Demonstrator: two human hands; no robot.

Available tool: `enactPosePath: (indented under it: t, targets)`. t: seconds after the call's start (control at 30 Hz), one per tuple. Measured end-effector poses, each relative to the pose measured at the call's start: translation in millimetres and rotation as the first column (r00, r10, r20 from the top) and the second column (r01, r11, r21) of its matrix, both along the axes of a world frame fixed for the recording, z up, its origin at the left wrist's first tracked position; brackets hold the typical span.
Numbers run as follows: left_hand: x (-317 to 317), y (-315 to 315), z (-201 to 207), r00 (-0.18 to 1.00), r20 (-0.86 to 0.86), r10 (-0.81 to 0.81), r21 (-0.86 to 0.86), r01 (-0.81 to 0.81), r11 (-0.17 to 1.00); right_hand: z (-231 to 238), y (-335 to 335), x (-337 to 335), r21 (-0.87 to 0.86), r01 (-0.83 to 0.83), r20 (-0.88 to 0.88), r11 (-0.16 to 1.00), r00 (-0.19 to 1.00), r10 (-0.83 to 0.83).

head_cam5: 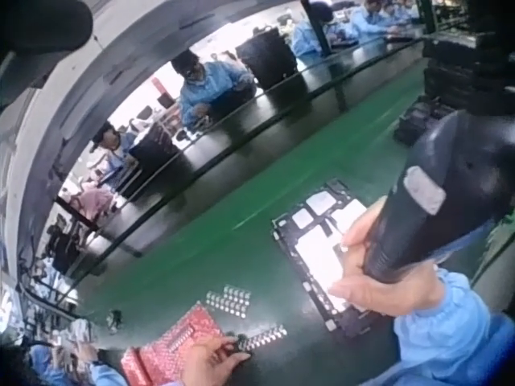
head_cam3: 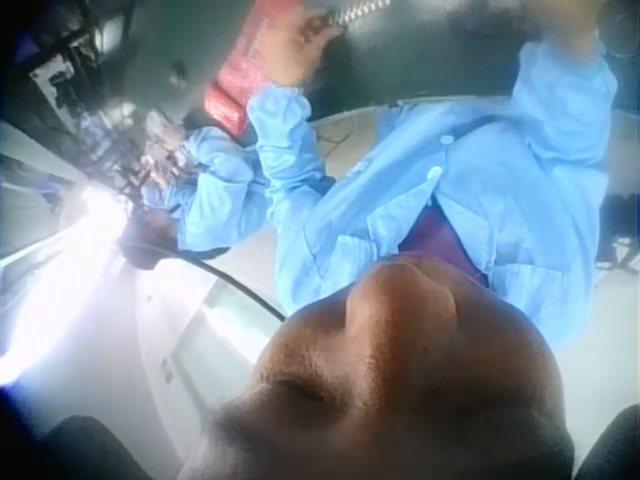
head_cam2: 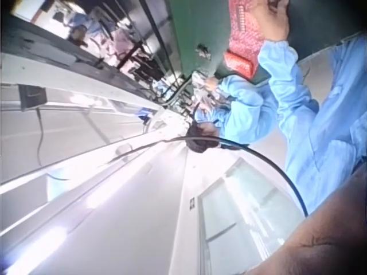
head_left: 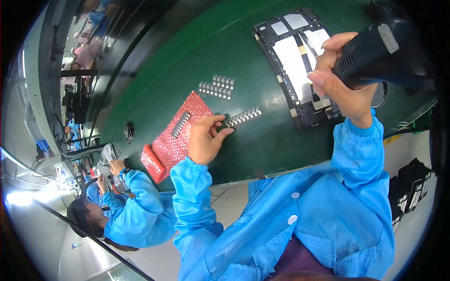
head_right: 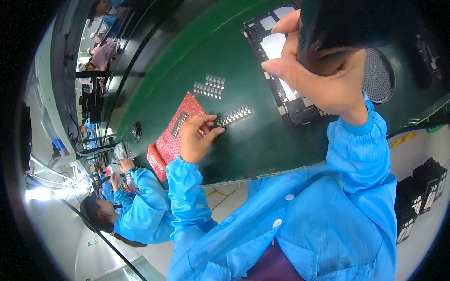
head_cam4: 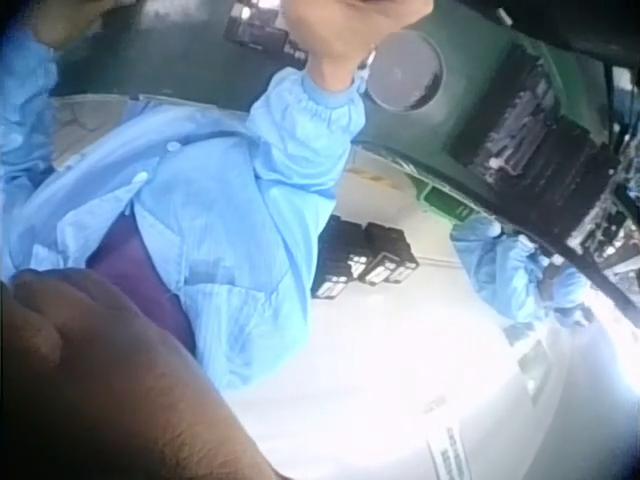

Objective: The person installs internal components onto tablet screens by driving screws into them with an electric screwdriver.

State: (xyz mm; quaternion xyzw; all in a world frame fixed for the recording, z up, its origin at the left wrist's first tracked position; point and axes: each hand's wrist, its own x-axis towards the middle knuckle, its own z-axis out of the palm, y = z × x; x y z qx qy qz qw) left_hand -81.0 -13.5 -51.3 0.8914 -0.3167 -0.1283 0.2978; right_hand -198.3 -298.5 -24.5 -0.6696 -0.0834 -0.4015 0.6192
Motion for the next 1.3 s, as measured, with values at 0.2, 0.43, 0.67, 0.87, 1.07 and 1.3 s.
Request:
enactPosePath:
  t: [0.2, 0.43, 0.67, 0.87, 1.07, 1.3]
  targets:
    - [3, -2, -1, 1.0, 0.007, 0.029, 0.147, -0.029, 0.989, 0, 1, -3, 0.075, -0.005, 0.006, 0.997, 1.0, 0.004]
    - [30, -7, -2, 0.769, -0.634, 0.079, -0.058, -0.15, 0.987, -2, 2, 0, 0.08, 0.002, -0.011, 0.997, 1.0, -0.002]
    - [17, -20, -3, 0.998, -0.043, -0.054, 0.083, 0.057, 0.995, -1, -3, 0, 0.113, 0.028, -0.017, 0.993, 1.0, -0.026]
    - [20, -12, -11, 0.989, -0.143, -0.029, 0.08, 0.041, 0.996, 5, -9, -6, 0.062, -0.019, -0.088, 0.998, 0.996, 0.025]
    - [24, -7, 0, 0.884, -0.462, -0.068, -0.236, -0.048, 0.971, 12, -52, -24, 0.033, 0.133, -0.025, 0.991, 0.991, -0.132]
    - [18, -80, -5, 0.989, -0.124, 0.076, -0.373, -0.117, 0.92, 1, -112, -46, 0.066, 0.251, -0.095, 0.966, 0.965, -0.244]
